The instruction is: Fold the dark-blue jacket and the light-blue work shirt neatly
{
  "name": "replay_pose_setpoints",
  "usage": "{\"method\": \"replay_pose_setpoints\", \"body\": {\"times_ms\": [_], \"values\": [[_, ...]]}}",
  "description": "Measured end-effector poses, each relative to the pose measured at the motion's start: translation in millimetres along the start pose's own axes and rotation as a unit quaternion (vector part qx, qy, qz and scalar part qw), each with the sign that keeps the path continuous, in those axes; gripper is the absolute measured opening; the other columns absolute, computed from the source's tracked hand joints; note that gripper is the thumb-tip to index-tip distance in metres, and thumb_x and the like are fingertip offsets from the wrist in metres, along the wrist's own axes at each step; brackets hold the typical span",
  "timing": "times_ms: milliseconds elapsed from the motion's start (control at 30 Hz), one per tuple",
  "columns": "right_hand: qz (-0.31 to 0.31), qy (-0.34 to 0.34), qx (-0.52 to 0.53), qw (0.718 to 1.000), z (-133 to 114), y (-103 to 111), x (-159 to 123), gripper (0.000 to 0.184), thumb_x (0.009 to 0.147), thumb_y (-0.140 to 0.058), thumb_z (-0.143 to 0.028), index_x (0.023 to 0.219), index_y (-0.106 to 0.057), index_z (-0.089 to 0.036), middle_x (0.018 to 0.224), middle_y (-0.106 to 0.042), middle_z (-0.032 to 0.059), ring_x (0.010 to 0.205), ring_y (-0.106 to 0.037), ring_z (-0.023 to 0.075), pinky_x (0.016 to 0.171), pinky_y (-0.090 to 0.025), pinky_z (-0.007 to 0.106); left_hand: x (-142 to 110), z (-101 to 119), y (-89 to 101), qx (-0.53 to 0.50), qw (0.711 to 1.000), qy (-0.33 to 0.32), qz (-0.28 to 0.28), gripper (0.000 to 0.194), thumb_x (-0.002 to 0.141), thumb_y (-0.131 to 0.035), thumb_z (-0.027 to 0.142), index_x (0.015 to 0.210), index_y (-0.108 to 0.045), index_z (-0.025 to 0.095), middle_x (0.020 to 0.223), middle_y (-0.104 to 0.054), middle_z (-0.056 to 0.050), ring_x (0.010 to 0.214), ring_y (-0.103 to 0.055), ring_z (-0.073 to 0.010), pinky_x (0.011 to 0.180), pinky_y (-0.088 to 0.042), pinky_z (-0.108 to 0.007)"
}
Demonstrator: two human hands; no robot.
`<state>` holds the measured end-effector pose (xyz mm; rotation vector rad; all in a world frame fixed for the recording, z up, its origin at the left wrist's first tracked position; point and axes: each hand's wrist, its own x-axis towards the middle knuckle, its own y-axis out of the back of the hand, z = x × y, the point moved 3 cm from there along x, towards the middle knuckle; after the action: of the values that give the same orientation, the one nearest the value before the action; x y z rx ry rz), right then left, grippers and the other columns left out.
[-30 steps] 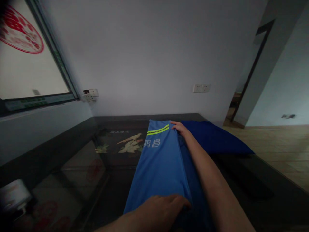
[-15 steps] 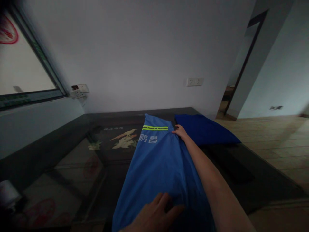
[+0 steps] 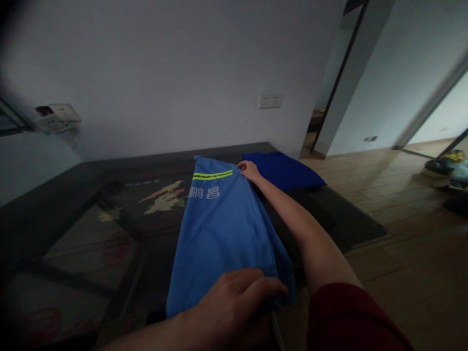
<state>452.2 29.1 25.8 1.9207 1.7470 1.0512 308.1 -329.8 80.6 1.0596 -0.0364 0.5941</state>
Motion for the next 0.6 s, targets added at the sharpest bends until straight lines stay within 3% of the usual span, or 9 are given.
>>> {"method": "replay_pose_setpoints", "body": {"times_ms": [67, 167, 333, 467, 600], "values": [[0.008, 0.018, -0.016, 1.0, -6, 8, 4, 0.036, 0.065, -0.064, -0.003, 0.099, -0.069, -0.017, 0.09, -0.064, 0.0024, 0.081, -0.056, 0.0154, 0.08, -0.044, 0.027, 8, 5, -4.6, 0.046, 0.998, -0.033, 0.005, 0.031, 0.084, -0.049, 0.014, 0.116, -0.05, 0.013, 0.092, -0.066, -0.006, 0.079, -0.063, -0.0171, 0.068, -0.051, -0.026], [0.012, 0.029, -0.035, 0.999, -7, 15, 2, 0.031, 0.069, -0.063, -0.006, 0.096, -0.069, -0.017, 0.093, -0.065, 0.0034, 0.087, -0.056, 0.0167, 0.084, -0.043, 0.028, 19, -4, -26.8, 0.101, 0.994, -0.035, -0.007, 0.028, 0.088, -0.048, 0.015, 0.115, -0.048, 0.013, 0.09, -0.066, -0.005, 0.077, -0.063, -0.0172, 0.066, -0.051, -0.027], [-0.006, 0.002, -0.06, 0.998, 4, 15, -27, 0.027, 0.069, -0.068, -0.01, 0.096, -0.065, -0.015, 0.089, -0.064, 0.0052, 0.078, -0.057, 0.0159, 0.075, -0.045, 0.028, 22, -28, -69.2, 0.141, 0.987, -0.008, -0.08, 0.022, 0.092, -0.044, 0.021, 0.112, -0.048, 0.014, 0.09, -0.067, -0.004, 0.077, -0.064, -0.0189, 0.064, -0.051, -0.028], [-0.009, 0.0, -0.068, 0.998, 8, 31, -78, 0.032, 0.073, -0.068, -0.02, 0.104, -0.059, -0.014, 0.092, -0.062, 0.0067, 0.076, -0.057, 0.015, 0.071, -0.045, 0.027, 18, -37, -72.5, 0.134, 0.983, 0.076, -0.098, 0.019, 0.089, -0.049, 0.023, 0.105, -0.05, 0.014, 0.094, -0.067, -0.006, 0.083, -0.065, -0.0213, 0.068, -0.053, -0.031], [-0.071, -0.009, -0.051, 0.996, 13, 66, -161, 0.014, 0.08, -0.062, -0.027, 0.09, -0.057, -0.018, 0.07, -0.059, -0.0002, 0.061, -0.056, 0.0128, 0.058, -0.044, 0.024, 14, -40, -61.6, 0.123, 0.981, 0.128, -0.083, 0.013, 0.089, -0.048, 0.027, 0.095, -0.052, 0.016, 0.089, -0.068, -0.006, 0.079, -0.065, -0.022, 0.065, -0.05, -0.03]]}}
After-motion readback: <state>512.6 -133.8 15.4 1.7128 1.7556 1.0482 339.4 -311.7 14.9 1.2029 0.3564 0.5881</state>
